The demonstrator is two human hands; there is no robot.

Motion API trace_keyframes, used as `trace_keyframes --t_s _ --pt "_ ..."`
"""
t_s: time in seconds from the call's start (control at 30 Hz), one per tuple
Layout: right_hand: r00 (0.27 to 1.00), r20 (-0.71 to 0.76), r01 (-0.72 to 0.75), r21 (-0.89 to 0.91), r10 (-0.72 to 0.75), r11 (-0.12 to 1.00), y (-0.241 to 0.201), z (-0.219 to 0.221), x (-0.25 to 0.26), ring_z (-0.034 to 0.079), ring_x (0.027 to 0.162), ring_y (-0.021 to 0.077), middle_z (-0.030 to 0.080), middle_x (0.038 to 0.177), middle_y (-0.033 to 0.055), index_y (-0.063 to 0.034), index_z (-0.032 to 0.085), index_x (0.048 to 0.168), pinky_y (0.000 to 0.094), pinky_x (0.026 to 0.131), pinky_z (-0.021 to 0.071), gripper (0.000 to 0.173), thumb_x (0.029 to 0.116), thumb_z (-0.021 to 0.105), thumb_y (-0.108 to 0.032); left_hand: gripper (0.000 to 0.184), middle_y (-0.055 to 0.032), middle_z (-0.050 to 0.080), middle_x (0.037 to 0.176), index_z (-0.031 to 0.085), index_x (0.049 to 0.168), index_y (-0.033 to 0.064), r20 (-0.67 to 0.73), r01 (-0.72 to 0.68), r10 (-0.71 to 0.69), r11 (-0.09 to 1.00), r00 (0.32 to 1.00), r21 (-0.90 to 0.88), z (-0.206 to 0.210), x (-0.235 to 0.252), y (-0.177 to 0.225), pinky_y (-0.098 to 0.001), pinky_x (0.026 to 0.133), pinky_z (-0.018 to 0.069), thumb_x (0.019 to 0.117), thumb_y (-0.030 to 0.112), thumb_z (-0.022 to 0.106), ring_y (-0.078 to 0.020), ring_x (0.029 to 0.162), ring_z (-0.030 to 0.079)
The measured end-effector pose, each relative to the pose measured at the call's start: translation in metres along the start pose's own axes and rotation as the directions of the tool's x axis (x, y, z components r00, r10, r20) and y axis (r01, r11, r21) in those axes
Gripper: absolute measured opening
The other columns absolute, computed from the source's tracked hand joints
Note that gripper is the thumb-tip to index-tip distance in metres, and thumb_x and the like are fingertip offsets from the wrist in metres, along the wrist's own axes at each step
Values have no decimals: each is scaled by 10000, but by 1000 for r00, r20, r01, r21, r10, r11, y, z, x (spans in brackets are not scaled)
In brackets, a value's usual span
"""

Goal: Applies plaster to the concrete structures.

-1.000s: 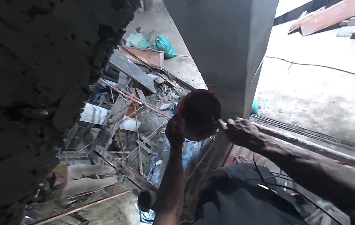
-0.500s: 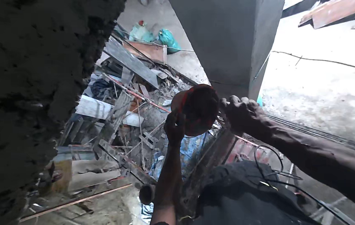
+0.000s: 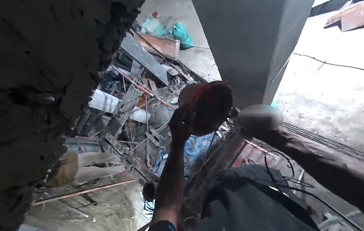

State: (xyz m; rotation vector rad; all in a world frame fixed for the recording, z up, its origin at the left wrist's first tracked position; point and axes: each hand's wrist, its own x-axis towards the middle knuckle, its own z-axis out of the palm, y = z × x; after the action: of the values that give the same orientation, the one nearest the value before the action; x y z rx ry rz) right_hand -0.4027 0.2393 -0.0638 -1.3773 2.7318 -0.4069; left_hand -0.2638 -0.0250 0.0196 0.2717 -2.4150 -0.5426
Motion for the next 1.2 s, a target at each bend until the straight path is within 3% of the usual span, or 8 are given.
trace_keyframes --t_s 0.2,0.3,0.47,0.53,0.67,0.83,1.03,1.2 --pt "1000 20 -23 62 22 998 2 -16 3 652 966 493 653 1111 255 -214 460 1523 627 754 538 582 974 650 -172 276 -75 715 1222 746 1148 71 -102 3 -5 1000 995 -14 5 1 8 -316 884 596 983 282 681 -124 1041 699" --pt "999 -27 -37 92 39 995 4 -13 8 658 823 478 632 1080 253 -210 460 1498 607 609 541 588 950 670 -168 271 -86 712 1216 746 1140 56 -147 -10 6 1000 989 -30 8 -1 2 -323 901 595 989 267 672 -138 1060 694" --pt "972 230 -117 301 47 946 2 -39 1 696 844 377 657 1123 180 -247 471 1483 588 697 569 515 989 602 -312 200 -84 720 1203 750 936 39 -243 57 -77 995 967 -88 17 1 -1 -313 890 600 965 227 688 -137 1067 698" --pt "945 321 -138 554 -58 821 -14 -56 -6 708 934 312 702 1099 132 -195 527 1429 572 813 568 433 1049 522 -402 210 -92 710 1201 742 991 30 -252 93 -123 987 960 -128 24 -3 -1 -322 887 603 961 232 694 -144 1058 696" --pt "793 576 -421 754 -198 504 -28 -39 3 600 603 183 632 844 78 -160 598 1272 394 549 536 374 1042 556 -453 274 -81 712 1186 729 1128 34 -277 145 -188 975 942 -168 34 -6 0 -330 891 596 961 247 685 -143 1048 693" --pt "895 431 -134 503 -113 854 -2 -42 1 698 977 320 707 1049 111 -212 607 1292 607 835 542 372 1067 442 -458 287 -91 719 1172 746 1058 29 -258 127 -149 987 955 -101 24 -7 -11 -320 890 590 980 291 658 -141 1050 692" --pt "949 300 -26 382 -97 924 15 -18 -5 715 920 337 725 1012 96 -325 598 1353 615 764 559 341 1034 515 -410 238 -80 715 1198 753 982 34 -253 123 -152 985 956 -124 12 -3 -12 -331 910 589 964 263 689 -146 1073 689" --pt "986 169 -34 140 10 990 11 -42 4 664 788 423 651 1059 217 -248 572 1407 602 640 533 482 937 673 -212 231 -89 718 1202 749 923 31 -195 83 -95 994 976 -67 8 -1 -8 -325 884 601 960 253 698 -150 1064 699"
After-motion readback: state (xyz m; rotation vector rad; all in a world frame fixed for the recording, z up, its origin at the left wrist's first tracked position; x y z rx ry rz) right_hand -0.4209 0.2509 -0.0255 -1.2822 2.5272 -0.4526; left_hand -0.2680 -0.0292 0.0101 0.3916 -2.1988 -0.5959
